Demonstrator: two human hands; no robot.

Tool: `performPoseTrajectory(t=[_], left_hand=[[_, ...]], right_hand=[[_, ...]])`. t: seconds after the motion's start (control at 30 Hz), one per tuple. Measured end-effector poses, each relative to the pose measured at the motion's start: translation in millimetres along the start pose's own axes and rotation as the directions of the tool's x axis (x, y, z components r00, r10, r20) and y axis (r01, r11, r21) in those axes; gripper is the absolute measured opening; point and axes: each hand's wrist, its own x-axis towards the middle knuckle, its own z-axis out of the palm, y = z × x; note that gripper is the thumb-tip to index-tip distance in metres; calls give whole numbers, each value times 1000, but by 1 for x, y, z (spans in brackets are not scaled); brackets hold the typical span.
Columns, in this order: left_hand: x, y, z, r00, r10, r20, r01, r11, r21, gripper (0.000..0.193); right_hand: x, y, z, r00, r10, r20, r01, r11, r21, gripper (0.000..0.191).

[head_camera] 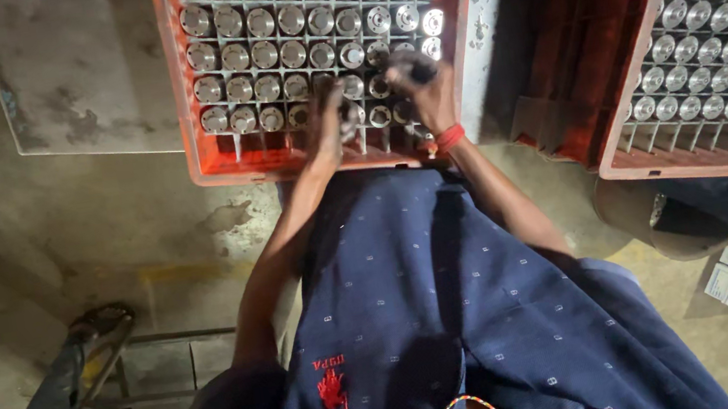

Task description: The person picks metal caps one at a time from an orange plastic crate, dips each cap into a bucket of dark liquid, and places it back into the crate. Later the person handles a sponge-like pad while continuing to work through the caps in the crate.

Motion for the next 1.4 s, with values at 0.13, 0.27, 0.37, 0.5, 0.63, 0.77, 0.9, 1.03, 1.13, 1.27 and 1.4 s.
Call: performPoseTrajectory(t=[0.13,0.27,0.37,0.5,0.63,0.77,0.9,1.03,1.13,1.27,1.4], left_hand=[[3,1,-18,994,87,70,-61,949,-311,17],[-1,3,-26,991,106,75,-90,977,-195,16],[-5,6,-27,985,148,89,-129,972,-194,8],[-6,14,-28,978,126,167,-122,992,-36,25],[-11,25,-23,975,53,214,-63,997,39,38],[-14,29,-16,962,80,261,-119,983,137,49],[-5,25,-23,999,27,42,-26,999,-24,34],[2,19,-35,999,-18,45,35,909,-416,30],[-2,15,-36,1000,-30,-9,26,946,-323,25],[-14,12,-35,996,66,56,-61,995,-80,31],[-20,17,-31,992,105,69,-101,993,-60,41]], right_hand=[[16,-8,-4,888,-460,7,415,794,-444,19],[30,-21,1,808,-580,107,506,588,-631,23],[38,-28,2,886,-448,122,451,767,-457,15],[35,-28,1,967,-256,13,248,919,-307,22],[5,-21,12,988,-50,144,36,994,104,29],[-10,-13,25,923,-74,379,-31,964,265,34],[13,-15,15,998,-52,-27,54,996,67,31],[43,-30,-1,910,-403,-93,351,871,-343,25],[59,-42,-2,856,-516,30,441,697,-565,20],[79,-52,-1,903,-426,48,395,782,-483,26],[84,-52,-5,920,-388,53,368,809,-459,25]])
